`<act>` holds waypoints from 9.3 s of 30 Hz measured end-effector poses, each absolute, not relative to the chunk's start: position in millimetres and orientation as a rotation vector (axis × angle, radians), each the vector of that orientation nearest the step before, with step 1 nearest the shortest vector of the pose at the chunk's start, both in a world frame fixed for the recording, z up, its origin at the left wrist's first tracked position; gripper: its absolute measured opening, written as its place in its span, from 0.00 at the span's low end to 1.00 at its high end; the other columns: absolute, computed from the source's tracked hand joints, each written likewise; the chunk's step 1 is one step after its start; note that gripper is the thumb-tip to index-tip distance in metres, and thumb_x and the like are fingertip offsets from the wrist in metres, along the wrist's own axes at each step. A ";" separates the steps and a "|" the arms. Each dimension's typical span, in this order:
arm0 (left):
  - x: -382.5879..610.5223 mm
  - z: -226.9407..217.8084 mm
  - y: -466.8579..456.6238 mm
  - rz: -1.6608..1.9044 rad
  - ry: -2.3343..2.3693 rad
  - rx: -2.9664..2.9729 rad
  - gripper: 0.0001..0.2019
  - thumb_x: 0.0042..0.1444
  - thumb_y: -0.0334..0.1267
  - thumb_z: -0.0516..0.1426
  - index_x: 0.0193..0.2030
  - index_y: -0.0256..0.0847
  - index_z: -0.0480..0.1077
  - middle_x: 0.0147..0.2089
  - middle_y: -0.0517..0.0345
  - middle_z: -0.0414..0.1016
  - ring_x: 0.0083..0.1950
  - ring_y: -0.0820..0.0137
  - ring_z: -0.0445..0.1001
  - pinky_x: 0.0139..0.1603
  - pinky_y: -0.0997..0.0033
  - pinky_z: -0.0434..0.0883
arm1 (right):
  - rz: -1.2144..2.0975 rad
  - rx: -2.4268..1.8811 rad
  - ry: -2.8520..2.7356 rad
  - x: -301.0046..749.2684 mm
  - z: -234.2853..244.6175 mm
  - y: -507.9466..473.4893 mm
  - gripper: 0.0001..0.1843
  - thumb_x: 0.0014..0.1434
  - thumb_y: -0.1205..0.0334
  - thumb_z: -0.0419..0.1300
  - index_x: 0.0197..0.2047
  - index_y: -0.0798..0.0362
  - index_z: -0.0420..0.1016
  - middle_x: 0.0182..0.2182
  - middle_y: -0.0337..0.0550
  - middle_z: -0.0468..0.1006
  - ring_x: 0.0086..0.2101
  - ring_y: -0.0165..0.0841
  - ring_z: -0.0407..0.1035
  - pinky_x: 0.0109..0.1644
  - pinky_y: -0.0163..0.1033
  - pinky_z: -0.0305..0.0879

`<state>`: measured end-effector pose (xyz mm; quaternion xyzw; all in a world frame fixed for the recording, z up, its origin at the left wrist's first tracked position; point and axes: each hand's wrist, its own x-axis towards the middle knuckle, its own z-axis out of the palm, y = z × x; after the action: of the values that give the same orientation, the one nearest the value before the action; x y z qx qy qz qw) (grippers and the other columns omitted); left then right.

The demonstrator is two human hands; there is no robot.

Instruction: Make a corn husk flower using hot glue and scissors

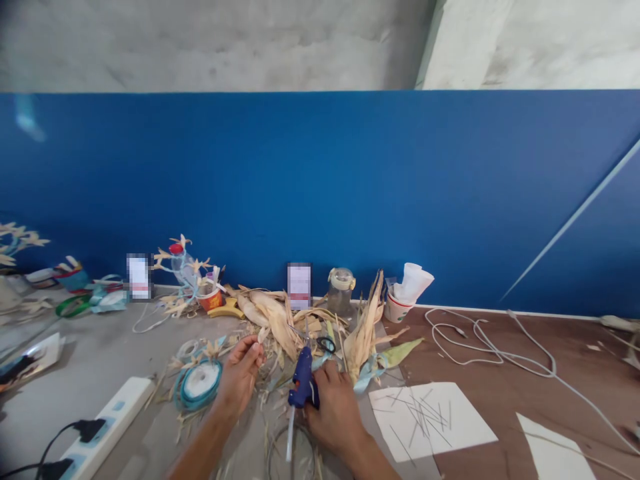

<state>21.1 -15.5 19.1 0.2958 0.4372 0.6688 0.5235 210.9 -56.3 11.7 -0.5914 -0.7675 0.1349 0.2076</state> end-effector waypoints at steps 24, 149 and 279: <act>22.7 17.1 -15.5 1.541 0.965 0.724 0.17 0.37 0.45 0.68 0.31 0.38 0.73 0.21 0.65 0.66 0.21 0.79 0.61 0.24 0.76 0.60 | 0.173 -1.814 -2.174 220.0 -8.0 -30.2 0.11 0.50 0.66 0.60 0.40 0.55 0.73 0.40 0.52 0.71 0.42 0.45 0.68 0.48 0.45 0.61; 8.4 35.2 -21.5 1.396 0.663 0.690 0.11 0.48 0.43 0.66 0.31 0.39 0.72 0.19 0.66 0.67 0.21 0.79 0.62 0.29 0.75 0.64 | 1.428 -0.968 -0.956 145.9 38.6 -22.6 0.15 0.42 0.51 0.67 0.24 0.55 0.75 0.16 0.32 0.66 0.18 0.24 0.55 0.23 0.31 0.50; -3.1 22.6 -8.4 1.307 0.775 0.582 0.14 0.42 0.42 0.69 0.28 0.34 0.71 0.16 0.68 0.65 0.15 0.84 0.57 0.21 0.81 0.59 | 0.492 -1.332 -2.668 162.5 16.8 -22.3 0.08 0.54 0.66 0.57 0.35 0.53 0.79 0.37 0.46 0.75 0.44 0.39 0.62 0.44 0.42 0.48</act>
<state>-3.1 -8.4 22.6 0.2599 0.3459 0.5838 0.6870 162.5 -22.3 16.8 -0.4399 -0.8812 0.1624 0.0597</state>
